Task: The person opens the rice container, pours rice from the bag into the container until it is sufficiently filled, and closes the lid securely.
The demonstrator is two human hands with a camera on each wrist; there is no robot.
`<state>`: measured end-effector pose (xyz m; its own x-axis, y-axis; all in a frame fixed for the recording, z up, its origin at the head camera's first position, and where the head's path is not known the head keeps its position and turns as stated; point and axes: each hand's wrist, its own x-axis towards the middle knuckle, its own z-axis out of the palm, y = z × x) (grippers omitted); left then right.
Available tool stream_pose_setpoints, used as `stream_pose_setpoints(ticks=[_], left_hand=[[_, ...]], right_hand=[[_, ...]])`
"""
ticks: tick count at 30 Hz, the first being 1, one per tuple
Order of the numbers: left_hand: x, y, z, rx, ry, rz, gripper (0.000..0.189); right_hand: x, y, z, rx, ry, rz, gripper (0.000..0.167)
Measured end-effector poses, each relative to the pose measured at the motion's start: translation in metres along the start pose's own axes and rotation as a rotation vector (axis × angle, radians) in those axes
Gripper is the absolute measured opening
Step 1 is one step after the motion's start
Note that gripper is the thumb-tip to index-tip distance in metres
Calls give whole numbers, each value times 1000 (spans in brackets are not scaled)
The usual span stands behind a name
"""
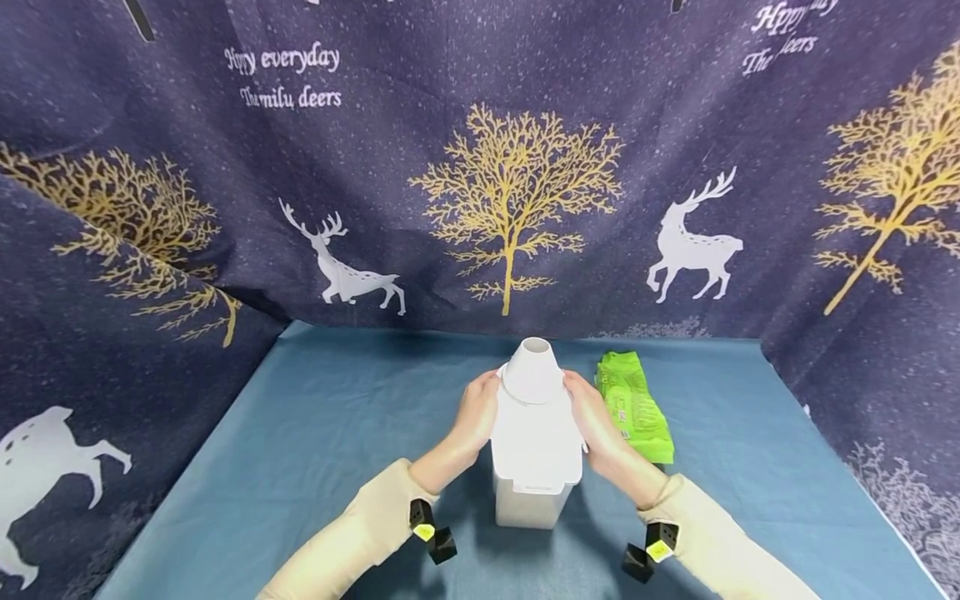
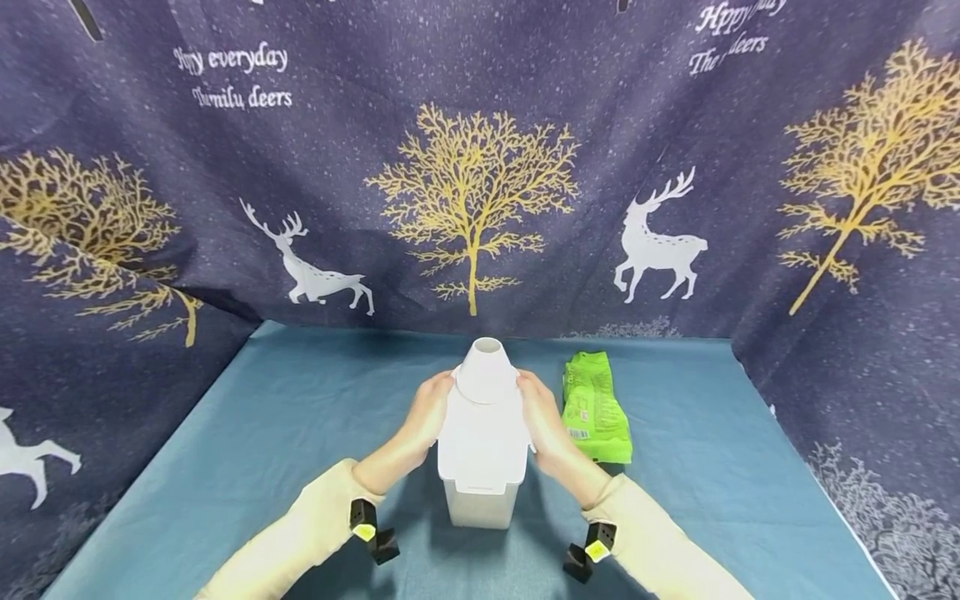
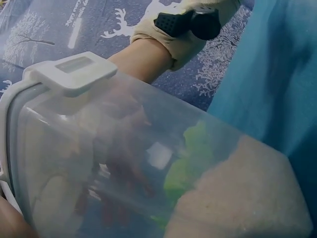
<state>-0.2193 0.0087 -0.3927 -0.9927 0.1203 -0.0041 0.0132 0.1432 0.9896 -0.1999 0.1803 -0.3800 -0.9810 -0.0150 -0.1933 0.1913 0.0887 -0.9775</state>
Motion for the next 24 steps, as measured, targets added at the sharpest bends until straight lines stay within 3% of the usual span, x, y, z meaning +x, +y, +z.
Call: stream_pose_setpoints(ticks=[12, 17, 24], left_hand=[[1, -4, 5, -186, -35, 10, 44], [1, -3, 6, -172, -14, -9, 43], [1, -4, 7, -152, 0, 18, 39]], right_hand=[[0, -1, 5, -30, 23, -7, 45], [0, 1, 7, -34, 37, -32, 41], [2, 1, 8, -46, 65, -58, 41]])
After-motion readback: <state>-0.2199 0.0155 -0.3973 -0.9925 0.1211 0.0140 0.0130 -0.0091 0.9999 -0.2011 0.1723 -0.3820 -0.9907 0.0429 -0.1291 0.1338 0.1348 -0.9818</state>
